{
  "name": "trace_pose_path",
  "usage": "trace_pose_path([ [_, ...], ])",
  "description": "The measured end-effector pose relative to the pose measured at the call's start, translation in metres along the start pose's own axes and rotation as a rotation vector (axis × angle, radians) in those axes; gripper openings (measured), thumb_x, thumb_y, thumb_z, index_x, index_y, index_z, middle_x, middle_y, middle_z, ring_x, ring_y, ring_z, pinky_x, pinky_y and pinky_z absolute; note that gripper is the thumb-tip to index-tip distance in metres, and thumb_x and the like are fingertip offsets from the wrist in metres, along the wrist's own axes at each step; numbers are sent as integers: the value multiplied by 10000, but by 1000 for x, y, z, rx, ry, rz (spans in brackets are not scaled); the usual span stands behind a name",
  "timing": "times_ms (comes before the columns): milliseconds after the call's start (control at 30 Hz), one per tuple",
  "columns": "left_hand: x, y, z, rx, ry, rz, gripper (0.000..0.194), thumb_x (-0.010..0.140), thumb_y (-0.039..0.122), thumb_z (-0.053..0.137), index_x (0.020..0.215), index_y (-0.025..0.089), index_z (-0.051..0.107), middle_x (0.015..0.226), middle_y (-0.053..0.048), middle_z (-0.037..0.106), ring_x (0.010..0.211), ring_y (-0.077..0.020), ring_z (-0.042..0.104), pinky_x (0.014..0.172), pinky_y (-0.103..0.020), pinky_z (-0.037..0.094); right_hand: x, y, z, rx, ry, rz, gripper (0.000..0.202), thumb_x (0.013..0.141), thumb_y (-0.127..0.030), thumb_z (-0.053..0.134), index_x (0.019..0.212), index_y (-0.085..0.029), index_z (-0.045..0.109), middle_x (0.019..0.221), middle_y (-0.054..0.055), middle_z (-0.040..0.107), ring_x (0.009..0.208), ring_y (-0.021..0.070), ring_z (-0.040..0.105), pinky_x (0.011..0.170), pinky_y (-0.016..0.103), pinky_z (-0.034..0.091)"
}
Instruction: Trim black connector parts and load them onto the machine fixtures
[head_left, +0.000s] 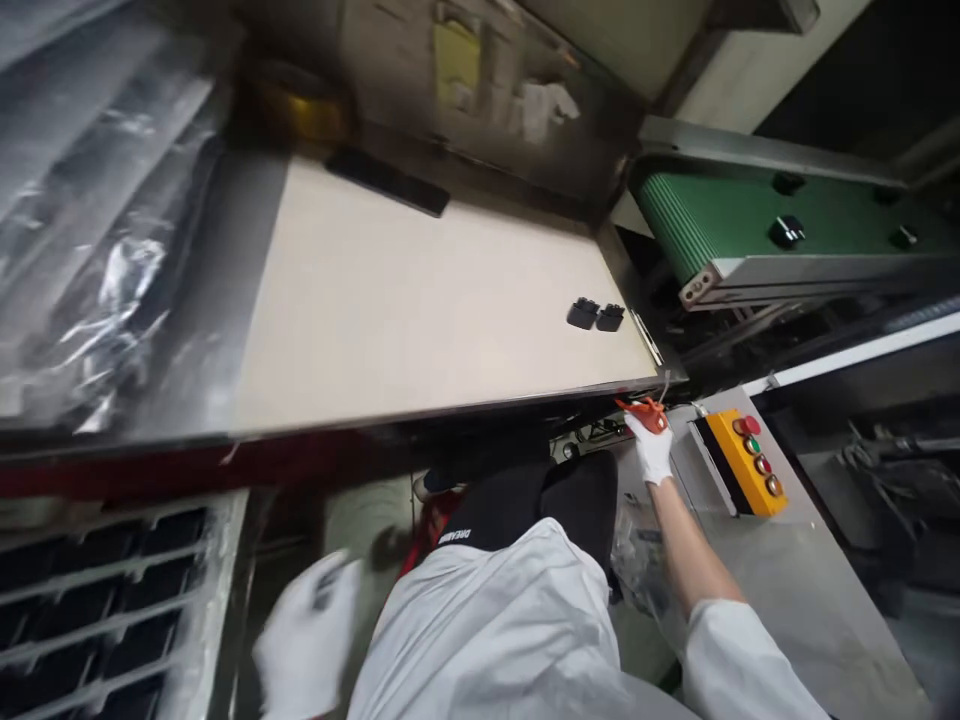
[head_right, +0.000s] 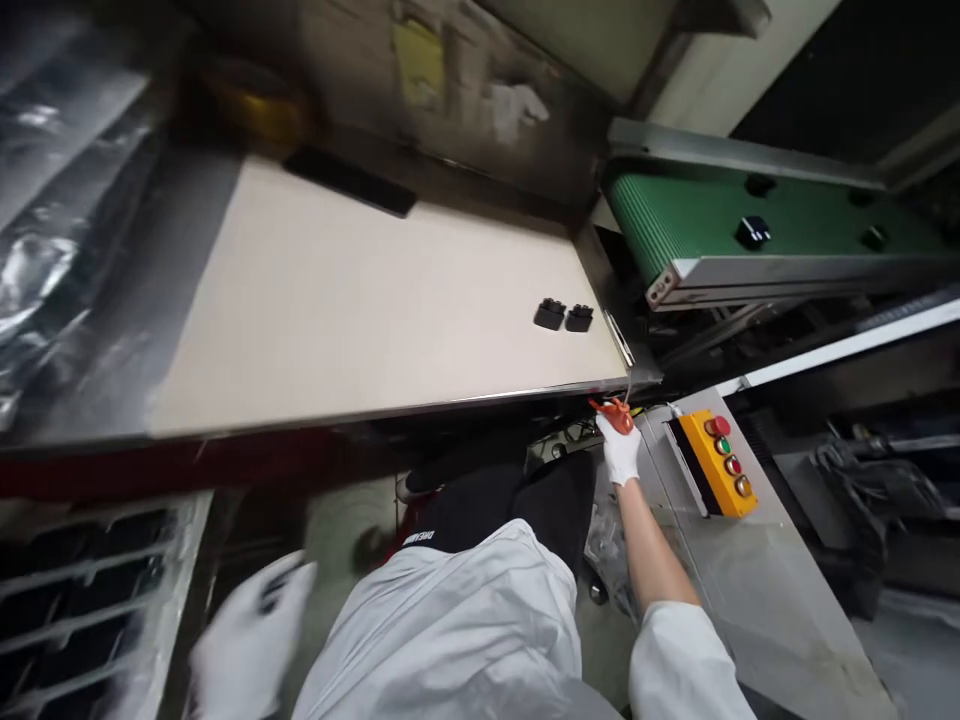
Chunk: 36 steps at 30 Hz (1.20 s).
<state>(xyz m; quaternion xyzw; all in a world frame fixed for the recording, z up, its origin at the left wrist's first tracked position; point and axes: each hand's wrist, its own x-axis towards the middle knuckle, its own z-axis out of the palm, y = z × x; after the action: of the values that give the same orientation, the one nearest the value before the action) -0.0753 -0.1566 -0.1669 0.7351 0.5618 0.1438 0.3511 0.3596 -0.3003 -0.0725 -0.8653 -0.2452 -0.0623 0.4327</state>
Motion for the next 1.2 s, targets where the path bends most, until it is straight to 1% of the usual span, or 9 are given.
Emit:
trace_pose_path([
  [133,15,90,13,-314,-23,510,164,1001,278,586,1106,214,694,1125,-67,755,1036,-231,732,1008,-386,589,9,2,-4,281,110,184,414,780,-374,669,1157,-211,621,1157,111,763,992,217,741,866,347,607],
  [333,94,269,-32,-206,225,1149,198,957,153,697,1140,200,635,1046,-49,740,933,-181,702,894,-314,568,10,4,-20,449,164,288,487,698,-385,800,1120,-159,715,1173,145,768,991,247,737,916,401,607],
  [433,146,346,-22,177,156,1268,420,974,364,702,1315,149,583,1294,-156,681,1169,-321,640,983,-457,534,14,30,-26,435,307,336,571,670,-419,838,1151,-135,722,1182,163,762,979,254,732,903,415,604],
  [567,205,418,27,668,-192,1115,864,896,595,733,1539,129,393,1353,-199,628,1188,-396,608,927,-485,521,33,70,-6,396,297,412,583,683,-487,759,1133,-120,711,1145,163,761,945,237,713,887,394,585],
  [667,227,433,56,715,-361,975,741,924,631,658,1483,192,448,1242,-138,676,1029,-345,674,761,-400,521,36,83,17,336,135,444,477,696,-482,679,1011,-127,729,971,118,776,878,226,694,911,390,564],
  [800,231,424,65,678,-325,919,582,967,624,575,1394,235,502,1207,-108,681,971,-322,695,680,-363,493,3,91,19,229,37,513,537,705,-470,700,1138,-153,736,1009,113,778,944,267,702,964,439,542],
  [900,228,421,65,638,-297,937,540,979,654,531,1297,218,538,1152,-111,696,922,-321,706,649,-348,479,-40,104,-7,200,-60,609,608,735,-503,690,1226,-145,710,1139,149,769,1034,288,720,979,433,558],
  [1033,221,423,65,614,-330,970,429,1007,595,506,1071,178,581,1028,-117,700,820,-329,709,606,-364,464,-89,110,-53,194,-198,657,499,728,-562,723,1038,-176,787,1059,127,801,1000,312,755,946,431,593],
  [1200,192,411,64,581,-417,1061,400,1029,562,499,1056,171,573,983,-111,693,782,-320,709,614,-373,491,-71,49,-101,89,-173,571,446,794,-587,700,987,-201,814,1036,124,812,952,326,777,898,450,631],
])
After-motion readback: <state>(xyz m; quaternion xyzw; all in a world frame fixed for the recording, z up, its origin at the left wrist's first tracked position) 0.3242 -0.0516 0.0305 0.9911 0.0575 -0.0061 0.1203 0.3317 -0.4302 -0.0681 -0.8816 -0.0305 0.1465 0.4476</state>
